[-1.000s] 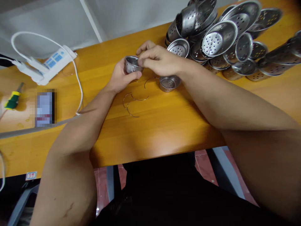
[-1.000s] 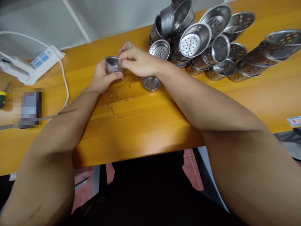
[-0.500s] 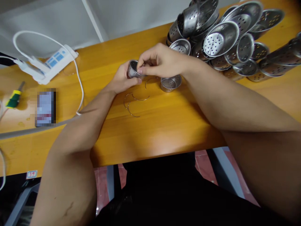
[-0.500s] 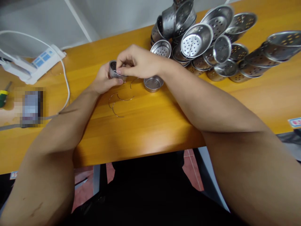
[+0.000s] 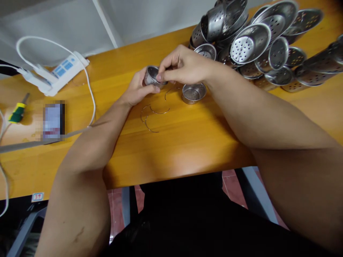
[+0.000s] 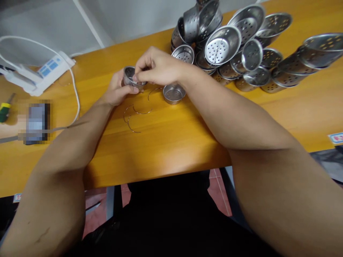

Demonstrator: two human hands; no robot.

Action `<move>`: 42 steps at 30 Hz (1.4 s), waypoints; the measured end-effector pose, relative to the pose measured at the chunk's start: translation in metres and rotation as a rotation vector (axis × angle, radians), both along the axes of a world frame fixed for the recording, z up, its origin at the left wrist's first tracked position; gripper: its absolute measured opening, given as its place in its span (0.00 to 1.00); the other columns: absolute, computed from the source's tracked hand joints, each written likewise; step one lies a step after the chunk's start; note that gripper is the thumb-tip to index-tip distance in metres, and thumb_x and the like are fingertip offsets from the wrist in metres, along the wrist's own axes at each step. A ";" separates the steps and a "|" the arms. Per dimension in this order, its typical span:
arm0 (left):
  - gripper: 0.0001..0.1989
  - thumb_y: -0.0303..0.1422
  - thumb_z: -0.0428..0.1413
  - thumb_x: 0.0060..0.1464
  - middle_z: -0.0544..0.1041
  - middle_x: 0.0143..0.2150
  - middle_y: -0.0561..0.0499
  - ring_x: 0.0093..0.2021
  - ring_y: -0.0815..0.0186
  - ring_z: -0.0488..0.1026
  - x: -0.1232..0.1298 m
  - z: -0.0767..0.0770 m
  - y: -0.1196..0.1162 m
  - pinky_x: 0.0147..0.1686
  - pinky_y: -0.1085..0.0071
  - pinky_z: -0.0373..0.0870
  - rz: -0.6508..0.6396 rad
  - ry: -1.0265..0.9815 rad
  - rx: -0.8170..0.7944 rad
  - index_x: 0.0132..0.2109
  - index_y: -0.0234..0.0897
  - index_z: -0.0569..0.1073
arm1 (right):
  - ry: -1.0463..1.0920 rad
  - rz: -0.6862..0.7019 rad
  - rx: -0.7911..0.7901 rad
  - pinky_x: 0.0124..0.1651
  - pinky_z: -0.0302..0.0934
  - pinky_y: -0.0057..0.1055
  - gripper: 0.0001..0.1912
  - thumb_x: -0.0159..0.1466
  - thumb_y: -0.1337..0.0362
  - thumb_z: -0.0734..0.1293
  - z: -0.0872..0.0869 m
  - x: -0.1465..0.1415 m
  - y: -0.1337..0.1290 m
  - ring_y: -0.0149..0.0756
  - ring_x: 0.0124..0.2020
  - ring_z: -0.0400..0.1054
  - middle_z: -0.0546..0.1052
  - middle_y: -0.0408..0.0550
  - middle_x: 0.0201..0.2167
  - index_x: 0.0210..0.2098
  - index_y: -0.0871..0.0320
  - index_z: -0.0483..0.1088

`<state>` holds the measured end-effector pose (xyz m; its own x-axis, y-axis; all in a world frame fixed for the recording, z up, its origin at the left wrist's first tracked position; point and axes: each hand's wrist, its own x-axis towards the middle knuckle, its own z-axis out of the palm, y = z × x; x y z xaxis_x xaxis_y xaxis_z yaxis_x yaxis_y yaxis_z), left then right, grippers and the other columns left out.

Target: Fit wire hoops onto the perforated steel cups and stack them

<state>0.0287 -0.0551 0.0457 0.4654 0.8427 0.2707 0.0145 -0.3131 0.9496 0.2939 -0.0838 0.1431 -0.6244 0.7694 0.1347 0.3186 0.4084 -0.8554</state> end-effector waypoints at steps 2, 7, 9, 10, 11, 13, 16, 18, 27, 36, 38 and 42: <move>0.29 0.46 0.85 0.43 0.83 0.44 0.51 0.47 0.53 0.82 0.000 -0.001 0.001 0.55 0.53 0.82 0.003 -0.007 -0.006 0.48 0.47 0.83 | -0.014 -0.016 -0.005 0.29 0.51 0.31 0.14 0.80 0.77 0.79 0.001 0.001 0.000 0.28 0.27 0.63 0.80 0.37 0.28 0.38 0.57 0.90; 0.29 0.46 0.85 0.42 0.84 0.43 0.52 0.45 0.55 0.83 0.001 -0.003 0.003 0.55 0.54 0.83 -0.012 -0.034 -0.030 0.46 0.47 0.83 | 0.006 0.036 -0.019 0.28 0.54 0.28 0.12 0.79 0.77 0.79 0.002 0.007 0.001 0.29 0.26 0.65 0.80 0.37 0.26 0.42 0.57 0.92; 0.28 0.46 0.85 0.42 0.85 0.43 0.53 0.46 0.54 0.84 0.001 -0.003 0.003 0.56 0.53 0.84 -0.015 -0.033 -0.035 0.46 0.48 0.83 | 0.033 0.069 -0.023 0.29 0.56 0.27 0.12 0.78 0.78 0.80 0.002 0.010 0.002 0.29 0.26 0.65 0.80 0.38 0.26 0.43 0.57 0.93; 0.28 0.46 0.85 0.42 0.86 0.44 0.52 0.46 0.53 0.85 0.001 -0.003 0.002 0.56 0.52 0.85 -0.016 -0.025 -0.035 0.46 0.48 0.83 | 0.039 0.084 -0.028 0.29 0.57 0.26 0.12 0.78 0.78 0.80 0.002 0.011 0.003 0.29 0.26 0.66 0.81 0.38 0.26 0.43 0.57 0.93; 0.28 0.46 0.85 0.43 0.87 0.44 0.52 0.47 0.53 0.86 0.000 -0.002 0.002 0.57 0.51 0.86 -0.017 -0.013 -0.037 0.47 0.48 0.84 | 0.039 0.096 -0.033 0.30 0.58 0.27 0.11 0.77 0.78 0.81 0.002 0.011 0.003 0.29 0.27 0.67 0.81 0.39 0.26 0.43 0.56 0.94; 0.28 0.44 0.86 0.44 0.88 0.45 0.52 0.48 0.51 0.87 0.000 -0.001 0.000 0.58 0.50 0.86 -0.015 0.007 -0.043 0.49 0.48 0.84 | 0.031 0.107 -0.038 0.30 0.59 0.27 0.11 0.77 0.77 0.81 0.002 0.012 0.002 0.30 0.27 0.69 0.82 0.39 0.27 0.43 0.55 0.94; 0.29 0.44 0.87 0.43 0.86 0.44 0.52 0.48 0.52 0.87 -0.001 0.001 -0.001 0.58 0.51 0.85 -0.023 0.000 -0.044 0.48 0.47 0.84 | 0.014 0.121 -0.039 0.29 0.59 0.27 0.14 0.78 0.79 0.79 0.004 0.011 0.001 0.30 0.27 0.68 0.81 0.39 0.27 0.42 0.55 0.93; 0.30 0.45 0.87 0.42 0.85 0.44 0.52 0.48 0.53 0.85 0.000 0.002 -0.001 0.57 0.52 0.83 -0.037 -0.013 -0.044 0.48 0.46 0.84 | 0.010 0.136 -0.045 0.30 0.59 0.26 0.15 0.79 0.79 0.78 0.005 0.011 0.001 0.29 0.27 0.68 0.81 0.39 0.27 0.42 0.56 0.93; 0.32 0.47 0.90 0.37 0.84 0.41 0.54 0.41 0.58 0.80 0.002 0.002 -0.003 0.50 0.54 0.79 -0.041 -0.061 -0.079 0.47 0.46 0.86 | 0.048 0.186 0.002 0.34 0.62 0.28 0.05 0.82 0.68 0.83 -0.003 0.015 0.008 0.32 0.32 0.71 0.85 0.44 0.33 0.47 0.57 0.94; 0.43 0.52 0.92 0.41 0.91 0.63 0.50 0.71 0.42 0.85 0.007 -0.013 0.017 0.73 0.40 0.86 0.123 -0.120 0.113 0.61 0.59 0.84 | 0.100 -0.056 0.363 0.40 0.68 0.30 0.12 0.78 0.69 0.86 -0.015 0.016 0.019 0.29 0.37 0.74 0.88 0.46 0.54 0.59 0.55 0.92; 0.42 0.53 0.90 0.42 0.91 0.63 0.51 0.72 0.41 0.86 0.006 -0.018 0.025 0.74 0.39 0.86 0.131 -0.106 0.163 0.62 0.64 0.84 | -0.020 -0.071 0.432 0.45 0.72 0.33 0.08 0.81 0.67 0.82 -0.012 0.017 0.015 0.35 0.40 0.77 0.88 0.46 0.51 0.56 0.50 0.93; 0.43 0.54 0.86 0.45 0.91 0.62 0.54 0.71 0.40 0.86 0.003 -0.019 0.027 0.75 0.36 0.86 0.132 -0.071 0.183 0.66 0.70 0.81 | -0.113 -0.085 0.534 0.52 0.74 0.40 0.10 0.83 0.66 0.79 -0.005 0.019 0.010 0.43 0.45 0.82 0.88 0.50 0.53 0.60 0.51 0.93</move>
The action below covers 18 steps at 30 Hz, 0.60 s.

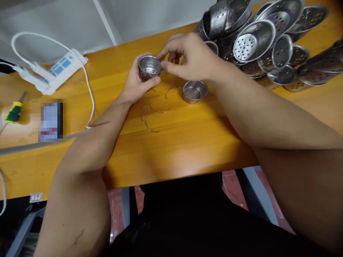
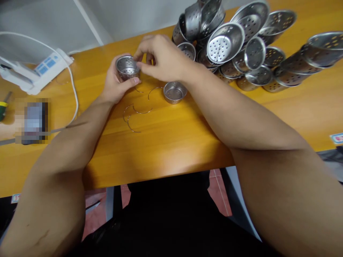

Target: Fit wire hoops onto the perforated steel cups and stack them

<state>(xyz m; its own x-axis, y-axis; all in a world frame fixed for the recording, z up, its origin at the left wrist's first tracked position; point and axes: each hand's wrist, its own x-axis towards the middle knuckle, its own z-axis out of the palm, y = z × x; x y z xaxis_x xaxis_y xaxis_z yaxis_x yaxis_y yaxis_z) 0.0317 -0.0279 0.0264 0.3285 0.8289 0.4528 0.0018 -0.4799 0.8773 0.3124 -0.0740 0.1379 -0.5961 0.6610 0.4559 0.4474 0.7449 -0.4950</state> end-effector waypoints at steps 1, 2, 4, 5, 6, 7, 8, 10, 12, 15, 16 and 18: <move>0.43 0.54 0.86 0.45 0.91 0.64 0.55 0.71 0.40 0.86 0.000 0.001 -0.002 0.75 0.35 0.86 0.005 -0.006 -0.004 0.66 0.70 0.81 | 0.005 0.009 0.011 0.52 0.74 0.41 0.11 0.84 0.65 0.78 0.000 0.000 0.000 0.44 0.45 0.82 0.88 0.52 0.53 0.61 0.53 0.93; 0.44 0.54 0.87 0.44 0.91 0.65 0.55 0.69 0.40 0.87 0.000 0.002 -0.004 0.74 0.36 0.87 0.011 -0.028 -0.004 0.66 0.69 0.81 | 0.014 0.022 0.021 0.54 0.75 0.43 0.11 0.84 0.65 0.78 0.000 0.001 0.000 0.46 0.47 0.83 0.88 0.53 0.54 0.61 0.56 0.93; 0.45 0.53 0.88 0.44 0.91 0.66 0.54 0.67 0.43 0.88 0.002 0.003 -0.008 0.72 0.39 0.88 0.017 -0.087 0.001 0.66 0.66 0.81 | 0.028 0.050 0.036 0.59 0.79 0.47 0.10 0.85 0.63 0.77 -0.003 0.001 0.000 0.51 0.54 0.85 0.88 0.57 0.59 0.58 0.56 0.93; 0.45 0.53 0.88 0.43 0.91 0.65 0.54 0.66 0.44 0.89 0.002 0.003 -0.009 0.71 0.41 0.88 0.015 -0.109 0.008 0.67 0.64 0.81 | 0.026 0.057 0.041 0.64 0.80 0.50 0.10 0.86 0.60 0.76 -0.005 0.001 0.001 0.55 0.59 0.85 0.88 0.59 0.62 0.57 0.55 0.92; 0.46 0.54 0.88 0.43 0.91 0.65 0.53 0.65 0.45 0.89 0.003 0.002 -0.009 0.70 0.42 0.88 0.015 -0.117 0.017 0.67 0.63 0.81 | 0.021 0.055 0.040 0.70 0.80 0.54 0.12 0.87 0.56 0.75 -0.007 0.001 0.001 0.58 0.64 0.85 0.87 0.60 0.65 0.56 0.54 0.92; 0.46 0.55 0.87 0.43 0.90 0.65 0.53 0.64 0.46 0.89 0.003 0.002 -0.008 0.70 0.42 0.88 0.016 -0.105 0.024 0.67 0.63 0.81 | 0.014 0.047 0.030 0.75 0.78 0.56 0.15 0.87 0.52 0.75 -0.008 0.000 0.000 0.60 0.68 0.84 0.87 0.60 0.67 0.55 0.52 0.92; 0.46 0.57 0.87 0.43 0.90 0.65 0.53 0.65 0.45 0.89 0.003 0.002 -0.008 0.71 0.41 0.88 0.019 -0.075 0.029 0.68 0.64 0.81 | 0.004 0.037 0.006 0.79 0.76 0.56 0.17 0.87 0.48 0.74 -0.009 0.000 0.000 0.62 0.71 0.82 0.86 0.60 0.69 0.55 0.50 0.93; 0.47 0.60 0.85 0.43 0.90 0.66 0.53 0.68 0.41 0.87 0.002 0.002 -0.006 0.74 0.37 0.86 0.031 0.002 0.029 0.68 0.68 0.80 | -0.023 0.033 -0.068 0.85 0.72 0.54 0.20 0.88 0.42 0.74 -0.011 -0.003 -0.002 0.62 0.76 0.79 0.84 0.59 0.72 0.56 0.47 0.93; 0.46 0.60 0.85 0.43 0.90 0.67 0.54 0.73 0.37 0.84 0.002 0.004 -0.006 0.79 0.32 0.84 0.048 0.057 0.014 0.68 0.71 0.80 | -0.057 0.049 -0.156 0.89 0.69 0.52 0.21 0.90 0.41 0.72 -0.013 -0.006 -0.003 0.60 0.79 0.77 0.82 0.58 0.76 0.57 0.45 0.93; 0.46 0.59 0.85 0.42 0.91 0.67 0.54 0.75 0.36 0.84 0.001 0.009 -0.008 0.82 0.29 0.82 0.048 0.071 0.006 0.68 0.73 0.80 | -0.069 0.084 -0.220 0.96 0.59 0.54 0.21 0.92 0.43 0.72 -0.017 -0.010 -0.006 0.60 0.85 0.71 0.76 0.58 0.81 0.66 0.47 0.93; 0.46 0.59 0.86 0.42 0.91 0.68 0.55 0.75 0.37 0.84 0.001 0.010 -0.010 0.82 0.29 0.82 0.042 0.065 0.003 0.67 0.72 0.80 | -0.063 0.098 -0.226 0.98 0.55 0.54 0.21 0.92 0.44 0.73 -0.019 -0.011 -0.006 0.60 0.87 0.69 0.75 0.59 0.82 0.70 0.47 0.92; 0.47 0.60 0.87 0.41 0.91 0.70 0.55 0.75 0.38 0.85 0.001 0.012 -0.012 0.83 0.31 0.83 0.042 0.052 -0.014 0.67 0.70 0.80 | -0.058 0.127 -0.232 0.99 0.51 0.54 0.22 0.92 0.46 0.75 -0.023 -0.012 -0.006 0.59 0.89 0.66 0.74 0.60 0.82 0.75 0.47 0.90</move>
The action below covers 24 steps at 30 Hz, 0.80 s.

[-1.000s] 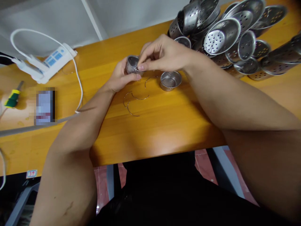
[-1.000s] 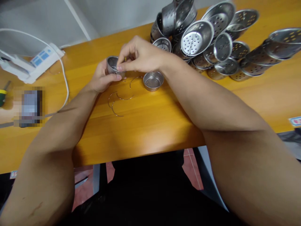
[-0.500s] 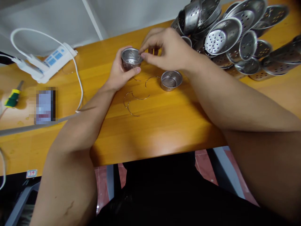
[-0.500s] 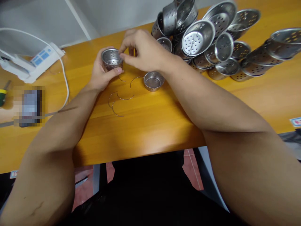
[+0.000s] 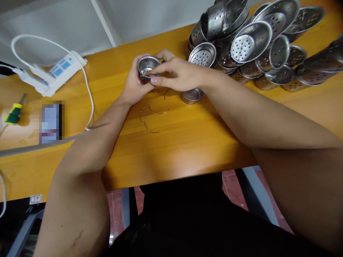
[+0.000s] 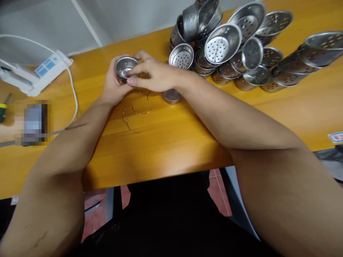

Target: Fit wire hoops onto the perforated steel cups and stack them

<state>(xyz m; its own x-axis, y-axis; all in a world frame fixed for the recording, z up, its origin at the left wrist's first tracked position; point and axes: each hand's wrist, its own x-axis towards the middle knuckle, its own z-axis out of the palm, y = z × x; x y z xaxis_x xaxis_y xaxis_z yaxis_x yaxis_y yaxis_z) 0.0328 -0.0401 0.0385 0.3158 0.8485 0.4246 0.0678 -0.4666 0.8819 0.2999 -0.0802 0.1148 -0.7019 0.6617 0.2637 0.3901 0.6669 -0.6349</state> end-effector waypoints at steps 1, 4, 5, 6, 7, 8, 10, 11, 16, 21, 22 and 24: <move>0.47 0.60 0.88 0.40 0.91 0.70 0.54 0.75 0.38 0.84 0.000 0.001 -0.001 0.83 0.32 0.83 0.003 -0.002 -0.013 0.66 0.69 0.81 | -0.002 0.015 -0.003 0.99 0.51 0.54 0.22 0.92 0.46 0.75 -0.001 -0.001 0.000 0.58 0.89 0.66 0.74 0.60 0.81 0.77 0.47 0.90; 0.48 0.59 0.89 0.39 0.91 0.71 0.53 0.76 0.37 0.84 0.000 0.000 -0.002 0.84 0.32 0.83 -0.002 0.013 -0.040 0.66 0.69 0.81 | 0.002 0.033 0.017 0.98 0.52 0.55 0.24 0.91 0.47 0.74 -0.001 -0.003 -0.001 0.59 0.88 0.67 0.75 0.63 0.80 0.77 0.49 0.89; 0.48 0.59 0.89 0.40 0.90 0.71 0.53 0.76 0.37 0.83 0.001 -0.001 -0.001 0.83 0.32 0.83 -0.009 0.014 -0.034 0.66 0.70 0.81 | 0.013 0.020 0.038 0.98 0.53 0.55 0.23 0.90 0.47 0.75 0.000 -0.003 -0.002 0.59 0.87 0.69 0.75 0.63 0.80 0.76 0.50 0.90; 0.48 0.58 0.88 0.42 0.90 0.71 0.53 0.77 0.38 0.83 0.001 -0.002 -0.001 0.83 0.33 0.83 -0.020 0.013 -0.022 0.68 0.70 0.80 | 0.021 0.000 0.064 0.96 0.56 0.55 0.22 0.89 0.48 0.76 0.002 -0.004 -0.003 0.59 0.86 0.70 0.77 0.62 0.79 0.73 0.50 0.89; 0.48 0.58 0.88 0.43 0.89 0.71 0.53 0.78 0.39 0.83 0.001 -0.003 -0.001 0.83 0.34 0.83 -0.030 0.013 -0.010 0.69 0.71 0.80 | 0.022 -0.025 0.088 0.95 0.59 0.54 0.21 0.87 0.48 0.77 0.004 -0.004 -0.004 0.59 0.84 0.72 0.79 0.61 0.78 0.71 0.50 0.88; 0.49 0.58 0.87 0.44 0.88 0.72 0.53 0.79 0.40 0.83 0.002 -0.003 -0.002 0.84 0.35 0.83 -0.039 0.017 -0.002 0.71 0.71 0.79 | 0.014 -0.050 0.103 0.92 0.63 0.53 0.19 0.85 0.49 0.78 0.007 -0.004 -0.005 0.58 0.82 0.74 0.80 0.59 0.77 0.69 0.48 0.86; 0.53 0.59 0.88 0.44 0.87 0.74 0.51 0.81 0.40 0.82 0.004 -0.003 -0.005 0.83 0.37 0.84 -0.049 0.036 -0.013 0.74 0.70 0.78 | 0.000 -0.075 0.101 0.88 0.69 0.50 0.20 0.81 0.50 0.80 0.012 -0.002 -0.007 0.56 0.78 0.77 0.83 0.55 0.76 0.68 0.45 0.81; 0.56 0.58 0.89 0.42 0.86 0.77 0.50 0.82 0.40 0.81 0.005 -0.001 -0.007 0.84 0.38 0.83 -0.052 0.048 -0.032 0.76 0.69 0.77 | 0.006 -0.077 0.090 0.86 0.71 0.49 0.24 0.78 0.50 0.81 0.015 -0.001 -0.007 0.55 0.76 0.78 0.83 0.54 0.76 0.69 0.44 0.78; 0.61 0.49 0.90 0.43 0.77 0.87 0.41 0.86 0.35 0.77 0.005 0.004 -0.015 0.82 0.40 0.82 -0.028 0.083 -0.054 0.80 0.60 0.73 | 0.002 -0.187 0.192 0.81 0.76 0.52 0.45 0.71 0.52 0.87 0.010 0.015 0.007 0.64 0.76 0.79 0.81 0.53 0.82 0.83 0.42 0.72; 0.49 0.44 0.86 0.52 0.82 0.81 0.40 0.79 0.39 0.81 -0.007 -0.003 -0.010 0.79 0.41 0.81 0.047 0.132 -0.027 0.77 0.57 0.77 | -0.177 -0.295 0.461 0.84 0.71 0.67 0.35 0.69 0.50 0.92 -0.036 0.036 0.045 0.71 0.70 0.79 0.86 0.62 0.67 0.66 0.47 0.77; 0.46 0.44 0.85 0.53 0.83 0.80 0.40 0.78 0.39 0.82 -0.008 -0.004 -0.009 0.79 0.42 0.81 0.054 0.139 -0.025 0.76 0.57 0.79 | -0.174 -0.289 0.502 0.83 0.71 0.66 0.33 0.69 0.49 0.92 -0.046 0.039 0.051 0.68 0.67 0.79 0.87 0.60 0.61 0.62 0.47 0.76; 0.42 0.44 0.85 0.54 0.84 0.79 0.41 0.77 0.40 0.82 -0.008 -0.004 -0.009 0.78 0.43 0.81 0.064 0.148 -0.016 0.73 0.57 0.81 | -0.187 -0.272 0.525 0.83 0.71 0.66 0.30 0.69 0.50 0.91 -0.060 0.042 0.059 0.65 0.62 0.79 0.87 0.59 0.55 0.56 0.48 0.73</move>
